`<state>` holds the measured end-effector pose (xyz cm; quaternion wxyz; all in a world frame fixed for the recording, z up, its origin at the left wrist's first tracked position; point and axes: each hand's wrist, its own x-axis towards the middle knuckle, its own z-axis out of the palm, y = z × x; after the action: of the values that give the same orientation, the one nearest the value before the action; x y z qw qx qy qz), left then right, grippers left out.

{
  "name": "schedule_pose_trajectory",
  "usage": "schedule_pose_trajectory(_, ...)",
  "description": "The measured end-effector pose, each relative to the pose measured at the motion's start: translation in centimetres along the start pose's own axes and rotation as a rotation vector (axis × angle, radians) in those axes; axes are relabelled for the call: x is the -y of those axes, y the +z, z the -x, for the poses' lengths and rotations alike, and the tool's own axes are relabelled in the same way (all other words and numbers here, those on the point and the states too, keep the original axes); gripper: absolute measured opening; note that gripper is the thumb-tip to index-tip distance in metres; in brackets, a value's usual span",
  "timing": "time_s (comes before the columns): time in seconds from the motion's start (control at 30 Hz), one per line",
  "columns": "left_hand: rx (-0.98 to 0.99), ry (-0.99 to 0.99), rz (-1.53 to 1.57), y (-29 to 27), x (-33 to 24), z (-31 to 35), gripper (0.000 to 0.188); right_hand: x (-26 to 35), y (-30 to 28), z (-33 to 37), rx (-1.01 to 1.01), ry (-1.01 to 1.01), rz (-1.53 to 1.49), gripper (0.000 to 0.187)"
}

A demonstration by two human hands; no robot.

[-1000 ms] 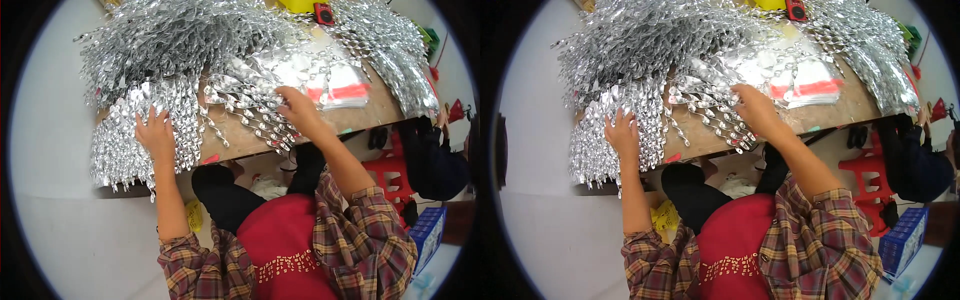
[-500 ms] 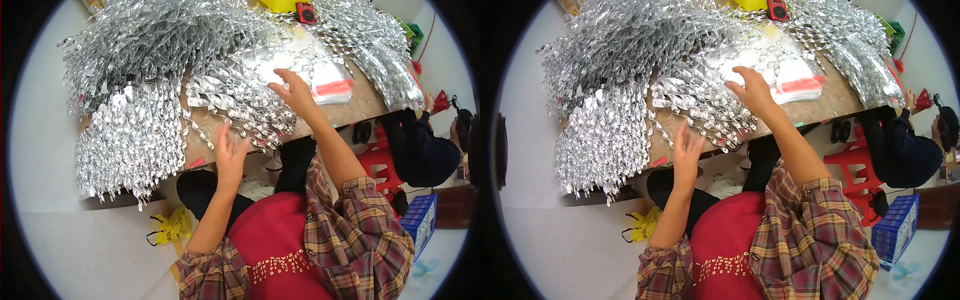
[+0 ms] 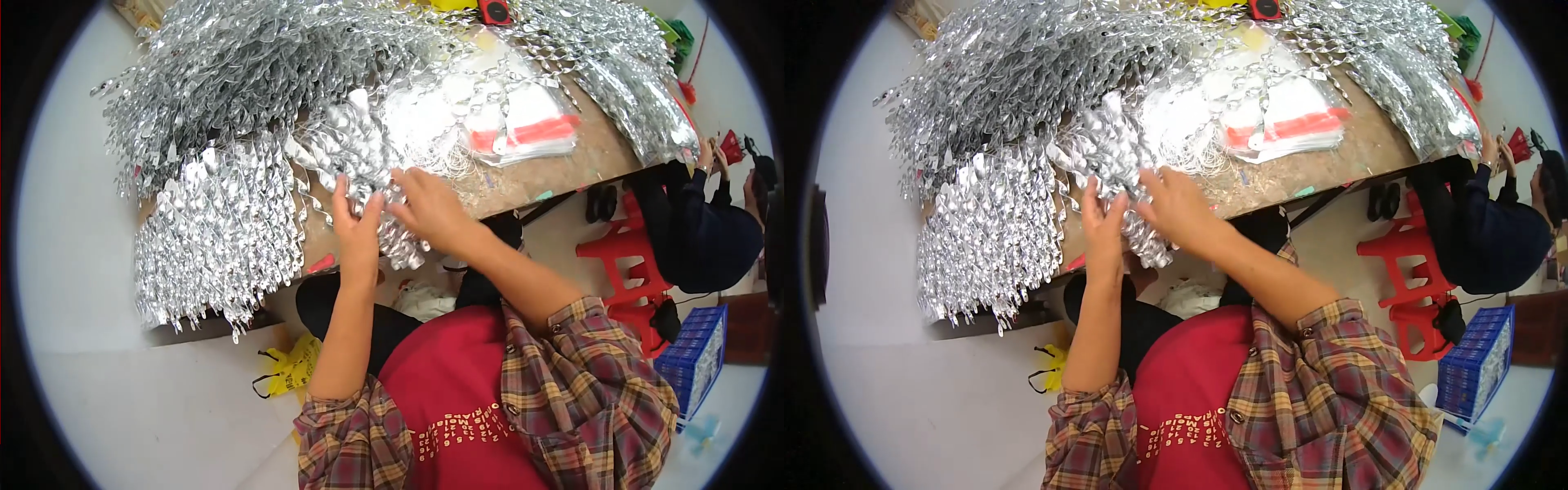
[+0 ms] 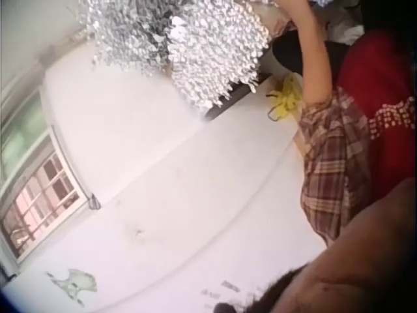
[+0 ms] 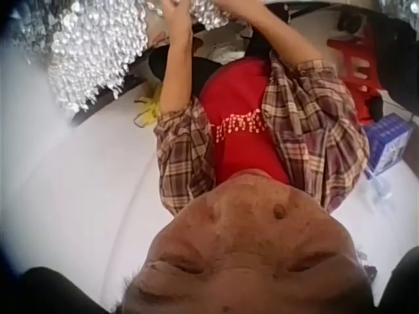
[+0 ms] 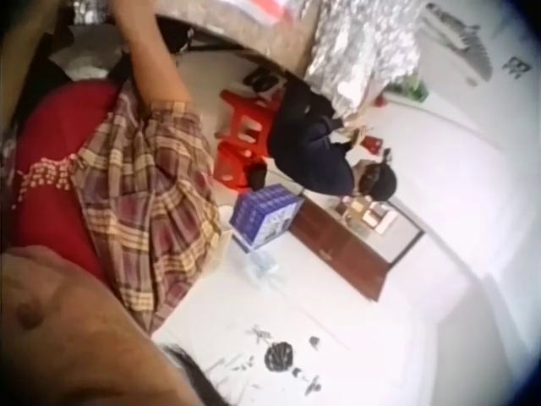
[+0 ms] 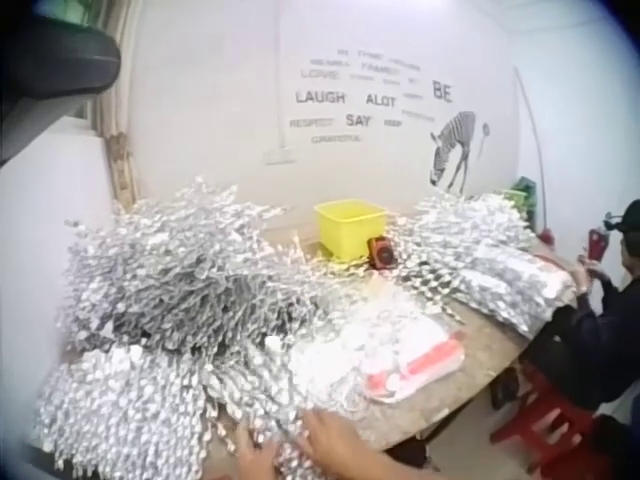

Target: Packaging silver tinsel decorations into clear plastic bags at a workstation.

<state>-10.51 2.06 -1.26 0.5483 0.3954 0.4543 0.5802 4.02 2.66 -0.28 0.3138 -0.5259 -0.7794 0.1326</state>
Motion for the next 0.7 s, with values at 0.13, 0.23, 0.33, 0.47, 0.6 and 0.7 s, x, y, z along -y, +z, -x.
schedule_pose_trajectory(0.13,-0.010,0.143,-0.325,-1.4,-0.1,-0.1,0.066,-0.6,-0.1,0.6,0.047,0.034,-0.121,0.054)
schedule_pose_trajectory(0.23,-0.026,0.224,-0.480,-1.8,0.4,0.3,0.065,-0.7,-3.7,-0.9,0.239,0.394,-0.495,0.055)
schedule_pose_trajectory(0.33,-0.010,0.291,-0.723,-1.5,-0.1,0.5,0.066,-2.0,-3.1,-0.6,0.173,0.350,-0.590,0.055)
schedule_pose_trajectory(0.47,-0.007,0.286,-0.736,-4.3,0.9,0.1,0.066,-0.7,1.5,1.0,0.094,0.107,-0.360,0.052)
schedule_pose_trajectory(0.6,-0.078,0.244,-0.709,-3.2,0.6,0.6,0.067,1.9,2.9,2.1,0.067,0.073,-0.363,0.054)
schedule_pose_trajectory(0.7,-0.031,0.303,-0.756,-1.7,0.3,1.1,0.069,2.5,2.8,2.7,0.028,0.110,-0.457,0.055)
